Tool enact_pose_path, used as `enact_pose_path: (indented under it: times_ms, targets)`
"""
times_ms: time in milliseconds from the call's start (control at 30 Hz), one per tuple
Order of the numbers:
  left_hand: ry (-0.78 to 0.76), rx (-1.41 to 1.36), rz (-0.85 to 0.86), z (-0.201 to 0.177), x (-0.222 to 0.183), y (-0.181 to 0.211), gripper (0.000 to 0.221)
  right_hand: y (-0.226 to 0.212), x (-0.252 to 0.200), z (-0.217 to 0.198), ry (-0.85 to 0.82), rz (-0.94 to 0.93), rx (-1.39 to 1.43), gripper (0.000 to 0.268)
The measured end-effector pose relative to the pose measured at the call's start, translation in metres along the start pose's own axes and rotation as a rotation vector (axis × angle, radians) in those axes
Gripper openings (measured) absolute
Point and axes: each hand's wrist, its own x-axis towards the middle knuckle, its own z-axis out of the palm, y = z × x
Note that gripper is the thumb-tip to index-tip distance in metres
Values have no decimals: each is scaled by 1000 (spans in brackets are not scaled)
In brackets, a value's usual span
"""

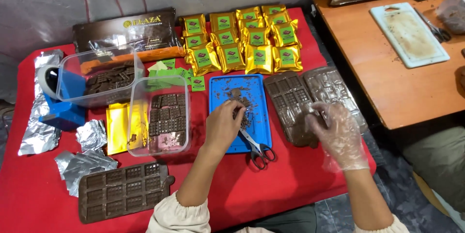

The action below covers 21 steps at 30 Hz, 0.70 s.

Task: The person uses scissors to cut chocolate bars into smaller pieces on a blue cutting board. They repeatedly trim edges and break off chunks, placing the pieces into a clear plastic container. The workspace includes chocolate molds, wrapped chocolate bars, and foil sheets on a red table.

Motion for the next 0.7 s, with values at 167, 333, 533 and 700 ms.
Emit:
enact_pose_path:
  times_ms: [167, 333, 533, 700]
  targets:
    - [-17, -67, 18, 1, 9, 0, 20, -4, 10, 13, 36, 33, 3, 42]
    - [-115, -432, -67, 4, 12, -10, 22, -4, 15, 24, 133, -5, 43, 46]
    - [-205, -756, -81, 3, 10, -12, 26, -5, 18, 20, -44, 368, 266, 56]
    - [-286, -869, -155, 2, 11, -12, 30, -36, 24, 4, -112, 603, 643, 44]
